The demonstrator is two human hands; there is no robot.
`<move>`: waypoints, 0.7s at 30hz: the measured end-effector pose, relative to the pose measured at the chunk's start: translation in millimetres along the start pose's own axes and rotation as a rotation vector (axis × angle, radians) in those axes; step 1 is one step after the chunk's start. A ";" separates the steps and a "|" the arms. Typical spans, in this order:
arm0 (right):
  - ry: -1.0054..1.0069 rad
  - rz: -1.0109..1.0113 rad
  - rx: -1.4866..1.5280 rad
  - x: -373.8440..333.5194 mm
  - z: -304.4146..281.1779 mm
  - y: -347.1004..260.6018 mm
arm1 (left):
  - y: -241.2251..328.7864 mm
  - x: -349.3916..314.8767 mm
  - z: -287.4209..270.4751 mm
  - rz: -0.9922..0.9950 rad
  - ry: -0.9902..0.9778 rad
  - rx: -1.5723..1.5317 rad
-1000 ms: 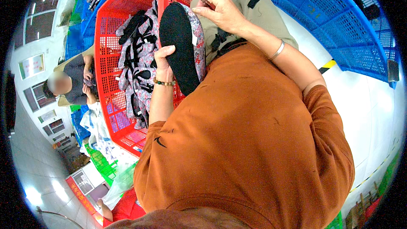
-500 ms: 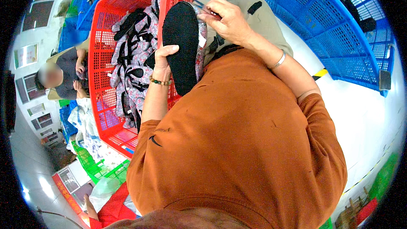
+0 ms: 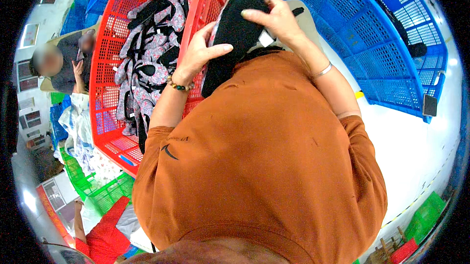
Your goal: The person sits in a workshop environment and uses scissors to trim excess fabric from the edges of small, patterned textile items. They pick up each item from a red basket, cut the loose threads, and place the finished item back into the basket. The process is repeated for multiple items throughout the video.
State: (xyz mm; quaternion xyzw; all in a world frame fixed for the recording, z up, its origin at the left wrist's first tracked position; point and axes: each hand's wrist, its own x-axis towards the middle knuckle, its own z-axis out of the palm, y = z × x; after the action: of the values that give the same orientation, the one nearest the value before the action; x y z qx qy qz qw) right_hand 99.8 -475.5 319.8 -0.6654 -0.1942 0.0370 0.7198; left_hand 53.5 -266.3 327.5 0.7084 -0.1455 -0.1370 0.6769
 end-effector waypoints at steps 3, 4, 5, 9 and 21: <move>0.256 0.080 0.368 18.8 -29.1 20.0 | -6.1 7.4 -15.4 -0.114 -0.043 -0.229; 0.278 0.086 0.512 26.3 -47.0 27.9 | -16.8 11.0 -26.7 -0.211 -0.051 -0.332; 0.315 0.137 0.558 31.3 -70.2 44.6 | -23.5 14.0 -33.2 -0.179 -0.081 -0.324; 0.479 0.357 0.605 25.7 -69.4 78.5 | -22.5 12.9 -30.5 -0.210 -0.262 -0.769; -0.144 0.004 -0.177 -4.6 -18.4 19.2 | -13.8 9.8 -18.4 -0.127 -0.056 -0.991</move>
State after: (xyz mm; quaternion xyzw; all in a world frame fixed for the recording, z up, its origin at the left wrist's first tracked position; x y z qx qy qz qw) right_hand 105.5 -492.1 299.3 -0.7225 -0.2467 0.0686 0.6422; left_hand 69.9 -252.6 314.6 0.3051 -0.0378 -0.2496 0.9182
